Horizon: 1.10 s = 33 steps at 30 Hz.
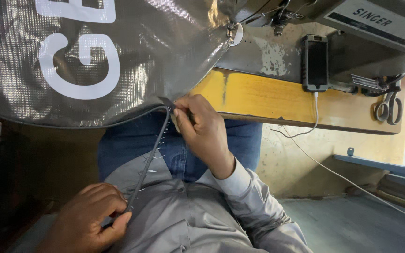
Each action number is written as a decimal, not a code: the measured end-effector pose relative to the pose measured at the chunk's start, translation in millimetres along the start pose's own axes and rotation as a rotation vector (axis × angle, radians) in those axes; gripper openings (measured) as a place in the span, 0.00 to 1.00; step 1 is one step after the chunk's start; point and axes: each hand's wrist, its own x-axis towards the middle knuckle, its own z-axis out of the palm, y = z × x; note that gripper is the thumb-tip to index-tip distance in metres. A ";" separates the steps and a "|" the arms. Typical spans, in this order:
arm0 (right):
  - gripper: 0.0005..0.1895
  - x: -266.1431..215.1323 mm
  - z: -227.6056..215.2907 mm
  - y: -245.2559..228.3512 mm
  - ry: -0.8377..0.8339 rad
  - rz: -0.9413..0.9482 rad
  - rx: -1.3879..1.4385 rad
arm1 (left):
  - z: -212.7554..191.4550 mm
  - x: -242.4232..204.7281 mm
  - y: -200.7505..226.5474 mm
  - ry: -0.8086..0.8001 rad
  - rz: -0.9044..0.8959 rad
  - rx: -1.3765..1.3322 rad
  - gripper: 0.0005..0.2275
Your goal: The person uses a small blade to trim excess threads and fabric along the stitched edge of a large gray tarp laid on a sewing machine table. The person repeatedly pulls and cuts loose threads along the seam, working along the curved edge of the material.
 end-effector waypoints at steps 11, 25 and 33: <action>0.03 -2.4 5.1 6.8 -0.005 -0.031 -0.016 | 1.0 -6.9 -7.6 -0.015 0.033 -0.014 0.07; 0.03 -9.0 12.8 2.6 -0.028 -0.110 0.011 | 14.2 -58.4 -36.7 -0.131 -0.088 0.002 0.06; 0.04 -23.4 18.2 13.0 -0.092 -0.158 -0.028 | 23.5 -88.4 -65.1 -0.359 -0.236 -0.001 0.05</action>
